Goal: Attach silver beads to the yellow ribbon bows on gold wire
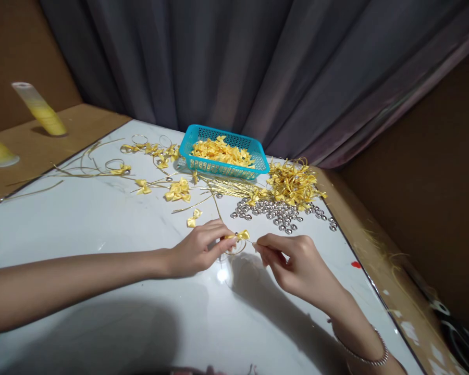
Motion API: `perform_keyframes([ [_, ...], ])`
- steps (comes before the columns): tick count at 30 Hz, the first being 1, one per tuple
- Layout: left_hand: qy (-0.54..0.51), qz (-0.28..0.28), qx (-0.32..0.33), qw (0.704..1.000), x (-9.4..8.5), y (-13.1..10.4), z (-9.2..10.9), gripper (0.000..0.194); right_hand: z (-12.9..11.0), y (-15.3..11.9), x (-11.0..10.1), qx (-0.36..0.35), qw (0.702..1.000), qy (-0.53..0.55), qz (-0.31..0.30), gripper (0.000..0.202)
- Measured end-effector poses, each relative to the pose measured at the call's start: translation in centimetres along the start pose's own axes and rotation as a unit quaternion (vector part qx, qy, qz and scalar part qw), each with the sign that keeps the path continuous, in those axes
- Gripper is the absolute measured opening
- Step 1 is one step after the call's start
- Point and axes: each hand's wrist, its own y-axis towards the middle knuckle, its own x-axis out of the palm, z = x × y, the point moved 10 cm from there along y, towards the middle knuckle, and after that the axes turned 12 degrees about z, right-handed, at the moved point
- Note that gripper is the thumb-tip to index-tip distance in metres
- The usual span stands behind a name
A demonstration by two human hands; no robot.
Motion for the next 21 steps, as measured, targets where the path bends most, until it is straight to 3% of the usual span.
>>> perform_keyframes([
  [10,-0.005,-0.015,0.0,1.0,0.2,0.0,0.1,0.024,0.1,0.3,0.2,0.014,0.999,0.021,-0.026,0.022],
  [14,-0.022,-0.034,0.008,0.999,0.5,-0.1,0.3,0.024,1.0,0.6,0.6,0.063,0.992,0.089,-0.062,0.025],
  [16,-0.034,-0.043,0.012,0.998,0.7,-0.1,0.5,0.024,2.0,0.6,1.5,0.122,0.97,0.176,-0.112,0.024],
  [21,-0.074,-0.076,-0.024,0.994,1.1,-0.2,0.1,0.025,4.0,-0.2,4.1,0.233,0.863,0.398,-0.208,0.018],
])
